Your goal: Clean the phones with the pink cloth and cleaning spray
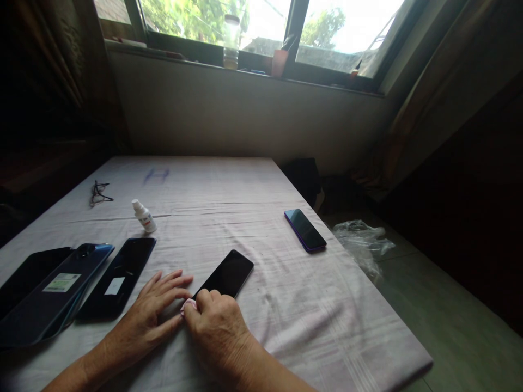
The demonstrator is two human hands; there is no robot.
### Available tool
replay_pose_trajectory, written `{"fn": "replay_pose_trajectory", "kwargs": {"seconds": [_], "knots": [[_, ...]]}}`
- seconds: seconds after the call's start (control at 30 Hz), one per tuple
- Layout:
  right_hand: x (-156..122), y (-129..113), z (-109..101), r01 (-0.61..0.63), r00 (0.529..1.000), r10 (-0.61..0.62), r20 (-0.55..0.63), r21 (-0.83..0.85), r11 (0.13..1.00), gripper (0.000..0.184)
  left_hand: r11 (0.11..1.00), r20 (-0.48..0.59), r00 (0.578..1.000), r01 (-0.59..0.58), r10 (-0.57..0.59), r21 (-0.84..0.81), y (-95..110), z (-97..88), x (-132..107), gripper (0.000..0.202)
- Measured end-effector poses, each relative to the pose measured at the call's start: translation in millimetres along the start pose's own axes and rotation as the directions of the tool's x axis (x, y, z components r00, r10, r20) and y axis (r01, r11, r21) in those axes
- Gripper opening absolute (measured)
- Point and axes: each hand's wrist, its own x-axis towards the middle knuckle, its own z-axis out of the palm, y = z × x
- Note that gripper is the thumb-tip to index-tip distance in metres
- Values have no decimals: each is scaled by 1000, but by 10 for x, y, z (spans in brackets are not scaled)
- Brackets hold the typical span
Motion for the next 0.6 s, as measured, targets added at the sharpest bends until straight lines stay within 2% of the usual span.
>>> {"fn": "replay_pose_trajectory", "kwargs": {"seconds": [0.33,0.6], "knots": [[11,12,-1,59,998,-59,-10,11,998,7,999,-19,999,-35,35,0,-20,6,-21,32],[-17,145,-19,-24,999,24,25,-1,1000,15,999,0,999,-36,36,23,-23,9,-19,34]]}}
